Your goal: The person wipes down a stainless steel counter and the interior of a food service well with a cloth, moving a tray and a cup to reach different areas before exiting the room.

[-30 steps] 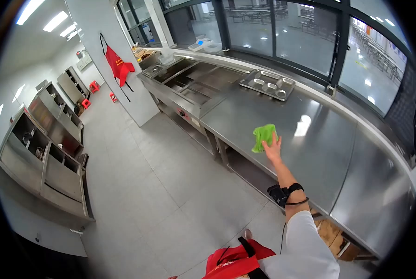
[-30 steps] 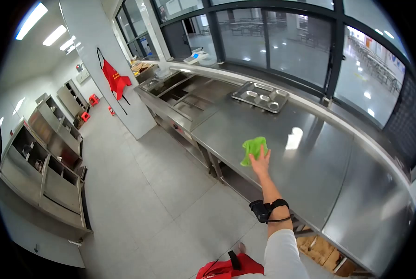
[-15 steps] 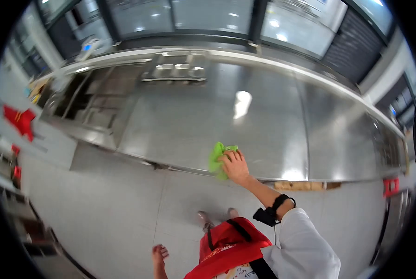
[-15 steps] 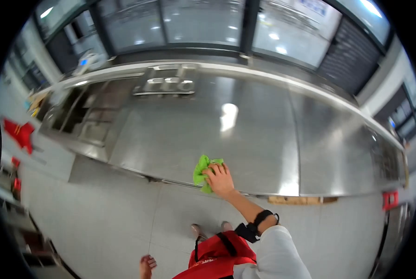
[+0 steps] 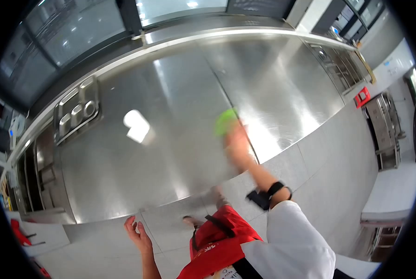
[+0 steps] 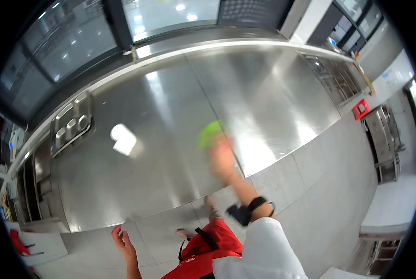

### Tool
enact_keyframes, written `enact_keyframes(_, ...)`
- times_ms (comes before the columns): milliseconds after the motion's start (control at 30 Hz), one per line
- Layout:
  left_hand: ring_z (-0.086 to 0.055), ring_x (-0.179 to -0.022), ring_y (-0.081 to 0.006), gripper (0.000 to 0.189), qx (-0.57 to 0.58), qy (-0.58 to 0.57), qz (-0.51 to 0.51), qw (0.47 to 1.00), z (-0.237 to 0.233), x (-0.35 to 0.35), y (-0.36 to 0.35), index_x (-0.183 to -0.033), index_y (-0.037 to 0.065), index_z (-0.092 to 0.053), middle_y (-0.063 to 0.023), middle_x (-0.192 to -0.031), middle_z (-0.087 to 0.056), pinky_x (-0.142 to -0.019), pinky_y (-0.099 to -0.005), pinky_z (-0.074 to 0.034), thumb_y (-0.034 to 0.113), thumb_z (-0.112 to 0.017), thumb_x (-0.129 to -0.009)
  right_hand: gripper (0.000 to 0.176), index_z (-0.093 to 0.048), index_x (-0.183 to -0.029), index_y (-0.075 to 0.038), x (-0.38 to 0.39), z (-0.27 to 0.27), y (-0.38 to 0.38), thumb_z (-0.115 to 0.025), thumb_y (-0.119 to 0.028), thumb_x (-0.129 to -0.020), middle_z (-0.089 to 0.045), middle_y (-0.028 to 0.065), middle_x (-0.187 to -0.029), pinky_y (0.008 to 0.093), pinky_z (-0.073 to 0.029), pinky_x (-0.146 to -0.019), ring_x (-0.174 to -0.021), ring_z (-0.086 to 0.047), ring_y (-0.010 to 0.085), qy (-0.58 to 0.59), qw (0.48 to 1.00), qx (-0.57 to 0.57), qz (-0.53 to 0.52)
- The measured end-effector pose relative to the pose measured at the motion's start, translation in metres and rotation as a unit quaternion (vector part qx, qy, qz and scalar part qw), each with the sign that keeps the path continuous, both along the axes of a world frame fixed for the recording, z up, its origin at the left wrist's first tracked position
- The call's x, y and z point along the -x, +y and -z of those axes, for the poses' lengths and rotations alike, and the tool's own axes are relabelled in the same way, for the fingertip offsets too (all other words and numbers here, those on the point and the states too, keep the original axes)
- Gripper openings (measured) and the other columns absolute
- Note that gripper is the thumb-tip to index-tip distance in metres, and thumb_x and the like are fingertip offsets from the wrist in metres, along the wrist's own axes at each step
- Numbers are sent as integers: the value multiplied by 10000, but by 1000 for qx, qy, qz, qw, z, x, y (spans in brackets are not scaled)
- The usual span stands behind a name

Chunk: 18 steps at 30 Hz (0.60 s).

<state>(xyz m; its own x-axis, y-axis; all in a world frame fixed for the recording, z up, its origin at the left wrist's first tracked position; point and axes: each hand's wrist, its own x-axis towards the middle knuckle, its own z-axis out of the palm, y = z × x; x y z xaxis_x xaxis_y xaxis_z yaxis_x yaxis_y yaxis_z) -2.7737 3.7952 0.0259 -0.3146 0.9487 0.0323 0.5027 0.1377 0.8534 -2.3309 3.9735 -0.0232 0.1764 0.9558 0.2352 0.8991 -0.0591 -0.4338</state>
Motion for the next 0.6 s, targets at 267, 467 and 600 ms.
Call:
enact_keyframes(267,-271,-1306,-381,495,11,185,143,972,21,-126,109,-1304,43,-428,-192,-1446,-197,-1073,-470,-249,77,-580,-834,558,-443,-1348,-134,-70,-18,11,-568,-139,-805,-386,147,-1422,566,-170,-1107,-1357,-286,344,-160,970,63,-175)
enact_keyframes(467,-309,-1278,-407,490,-16,374,132,918,47,-135,126,-1291,46,-445,-211,-1378,-343,-1060,-509,-234,174,-569,-834,506,-452,-1334,-157,-386,8,38,-505,-86,-835,-366,176,-1412,601,-206,-1063,-1335,-307,348,-153,909,47,385)
enact_keyframes(600,-276,-1309,-410,488,23,370,131,920,31,-148,133,-1268,50,-465,-203,-1385,-334,-1061,-540,-208,331,-483,-869,345,-534,-1131,5,-398,41,141,-481,-38,-793,-552,208,-1142,450,-389,-942,-1092,-494,387,-127,925,-42,355)
